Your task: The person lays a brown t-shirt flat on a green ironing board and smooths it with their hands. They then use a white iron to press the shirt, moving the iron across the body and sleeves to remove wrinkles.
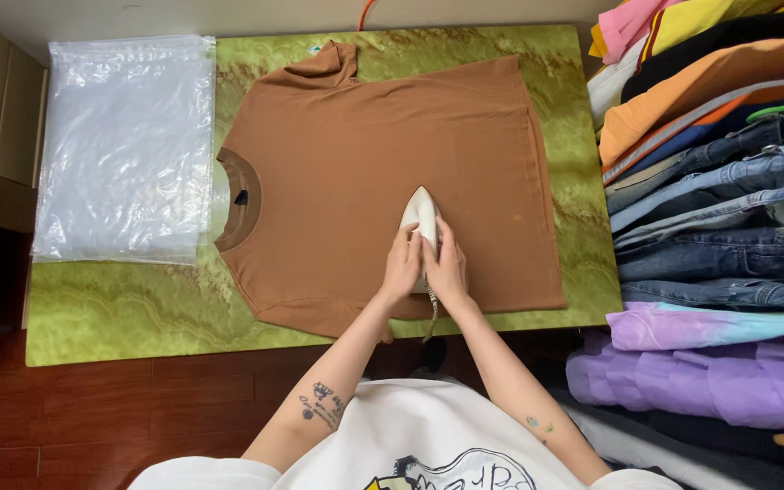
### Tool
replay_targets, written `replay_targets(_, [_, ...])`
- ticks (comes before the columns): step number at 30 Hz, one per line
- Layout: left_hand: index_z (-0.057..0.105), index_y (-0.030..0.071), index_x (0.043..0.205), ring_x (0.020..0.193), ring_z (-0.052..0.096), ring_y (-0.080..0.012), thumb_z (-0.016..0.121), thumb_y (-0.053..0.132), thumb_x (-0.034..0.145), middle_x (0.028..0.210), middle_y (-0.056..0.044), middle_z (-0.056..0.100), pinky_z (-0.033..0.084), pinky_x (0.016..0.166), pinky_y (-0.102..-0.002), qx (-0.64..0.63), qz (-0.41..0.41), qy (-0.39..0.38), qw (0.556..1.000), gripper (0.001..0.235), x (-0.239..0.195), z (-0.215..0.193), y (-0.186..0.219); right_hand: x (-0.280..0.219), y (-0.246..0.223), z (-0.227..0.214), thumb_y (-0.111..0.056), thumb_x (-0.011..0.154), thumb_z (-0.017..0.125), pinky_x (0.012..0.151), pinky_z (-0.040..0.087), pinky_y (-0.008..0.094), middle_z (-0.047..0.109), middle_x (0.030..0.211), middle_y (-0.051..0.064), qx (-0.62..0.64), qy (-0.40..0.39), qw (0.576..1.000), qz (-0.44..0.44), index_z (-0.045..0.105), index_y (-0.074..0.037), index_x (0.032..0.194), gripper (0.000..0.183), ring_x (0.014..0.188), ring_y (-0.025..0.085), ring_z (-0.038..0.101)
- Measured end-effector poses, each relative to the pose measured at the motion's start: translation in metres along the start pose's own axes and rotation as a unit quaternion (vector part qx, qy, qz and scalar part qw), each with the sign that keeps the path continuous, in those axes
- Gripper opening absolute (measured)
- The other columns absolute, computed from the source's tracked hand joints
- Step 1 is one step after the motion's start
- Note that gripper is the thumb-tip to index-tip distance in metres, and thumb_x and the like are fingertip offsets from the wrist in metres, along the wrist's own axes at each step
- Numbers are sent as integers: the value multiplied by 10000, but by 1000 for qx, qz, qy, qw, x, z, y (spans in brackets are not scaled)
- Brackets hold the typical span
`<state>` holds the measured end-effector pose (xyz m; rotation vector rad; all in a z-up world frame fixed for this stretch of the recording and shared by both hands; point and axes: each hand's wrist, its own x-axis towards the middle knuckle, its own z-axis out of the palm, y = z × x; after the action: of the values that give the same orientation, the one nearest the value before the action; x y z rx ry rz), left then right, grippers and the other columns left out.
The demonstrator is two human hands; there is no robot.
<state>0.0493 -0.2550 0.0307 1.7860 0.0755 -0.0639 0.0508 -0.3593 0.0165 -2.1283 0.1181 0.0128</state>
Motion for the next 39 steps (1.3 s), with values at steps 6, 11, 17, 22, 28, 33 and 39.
replay_targets(6, [279, 71, 1460, 1389, 239, -347, 490, 397, 955, 1520, -159, 241, 176, 1135, -551, 371, -23, 42, 928, 637, -26, -36, -105, -1, -24, -2, -12, 850, 504, 634, 584, 261, 316, 1512, 100, 87, -54, 995, 17, 245, -274, 1485, 734, 630, 227, 685])
replay_targets(11, [158, 222, 1515, 1444, 93, -255, 383, 535, 945, 1583, -35, 103, 32, 1164, -503, 530, -17, -16, 848, 688, -45, -43, -105, 4, 1, -29, -57, 840, 531, 558, 586, 272, 510, 1299, 170, 44, -33, 998, 40, 312, -244, 1467, 690, 607, 251, 687])
replay_targets(17, [117, 259, 1516, 1450, 58, -256, 373, 612, 904, 1587, -15, 59, 29, 1160, -514, 544, -11, -19, 839, 751, -41, -42, -129, 11, 51, -101, -39, 835, 581, 543, 571, 342, 635, 915, 286, 7, 38, 996, 76, 274, -191, 1490, 739, 637, 300, 681])
replay_targets(22, [107, 266, 1517, 1451, 49, -257, 382, 626, 893, 1587, -10, 55, 32, 1162, -522, 536, -14, -19, 844, 771, -39, -40, -136, 36, 123, -156, -91, 769, 655, 587, 569, 320, 685, 765, 132, 0, 69, 988, 141, 232, -272, 1502, 865, 562, 204, 676])
replay_targets(28, [125, 262, 1516, 1449, 65, -252, 397, 619, 890, 1584, -11, 80, 61, 1156, -522, 540, -5, -12, 842, 770, -40, -42, -134, 52, 132, -156, -24, 838, 632, 323, 499, 325, 600, 658, 205, 121, 85, 984, 97, 249, -57, 1476, 745, 409, 252, 599])
replay_targets(33, [321, 354, 1424, 1339, 296, -200, 413, 550, 914, 1440, 31, 322, 210, 1097, -472, 531, -5, 40, 846, 554, -29, -45, -118, 35, 32, -103, -53, 871, 602, 269, 466, 276, 547, 591, 183, 161, 24, 984, 74, 306, -61, 1449, 650, 336, 217, 550])
replay_targets(39, [442, 247, 1327, 1256, 413, -162, 490, 367, 931, 1298, 17, 446, 341, 1020, -402, 435, -6, 104, 894, 416, 33, -66, -131, 83, -10, 26, -132, 868, 620, 309, 508, 235, 613, 581, 170, 182, -102, 976, 65, 426, -216, 1409, 581, 372, 220, 603])
